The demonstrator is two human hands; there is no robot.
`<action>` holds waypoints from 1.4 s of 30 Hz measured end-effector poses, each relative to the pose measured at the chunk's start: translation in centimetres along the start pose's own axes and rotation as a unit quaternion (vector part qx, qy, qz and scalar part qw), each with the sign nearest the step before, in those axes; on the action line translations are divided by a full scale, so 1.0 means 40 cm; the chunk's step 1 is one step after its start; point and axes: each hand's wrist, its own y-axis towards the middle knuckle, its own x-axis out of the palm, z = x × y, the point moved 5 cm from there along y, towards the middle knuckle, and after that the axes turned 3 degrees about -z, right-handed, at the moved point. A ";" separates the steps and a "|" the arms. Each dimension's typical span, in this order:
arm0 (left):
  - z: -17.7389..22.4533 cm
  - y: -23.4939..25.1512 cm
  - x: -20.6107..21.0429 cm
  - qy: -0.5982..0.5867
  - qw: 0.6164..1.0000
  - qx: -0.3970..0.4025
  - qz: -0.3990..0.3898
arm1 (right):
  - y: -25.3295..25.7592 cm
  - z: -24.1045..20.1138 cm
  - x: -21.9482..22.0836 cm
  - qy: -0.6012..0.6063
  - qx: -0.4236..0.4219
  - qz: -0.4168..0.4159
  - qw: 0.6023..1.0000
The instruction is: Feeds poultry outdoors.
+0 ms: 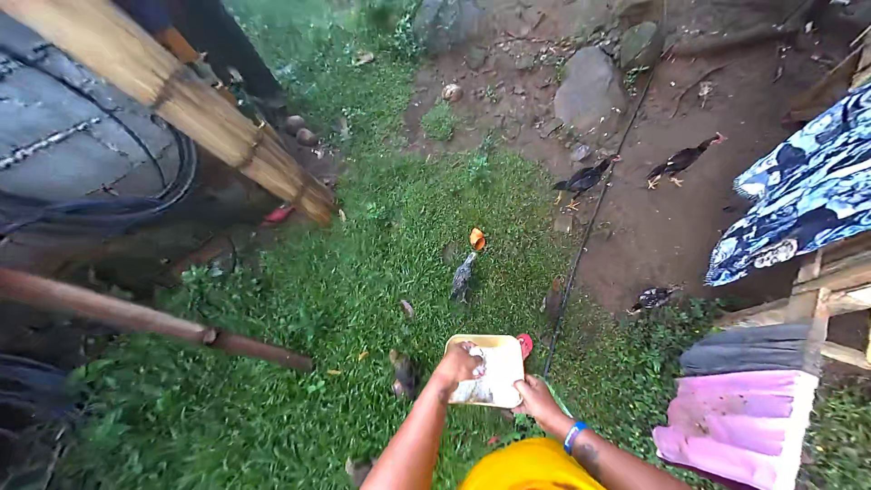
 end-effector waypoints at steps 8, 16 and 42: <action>0.411 0.424 -0.037 0.114 0.987 -0.024 -0.114 | 0.329 -0.336 -0.122 0.069 -0.023 0.013 0.997; 1.457 0.794 -0.036 0.009 0.964 0.265 0.029 | 0.456 -0.700 -0.360 0.099 -0.085 0.159 0.979; 1.566 1.242 0.065 0.411 0.847 0.101 -0.321 | 0.893 -1.292 -0.479 0.343 -0.084 0.311 0.882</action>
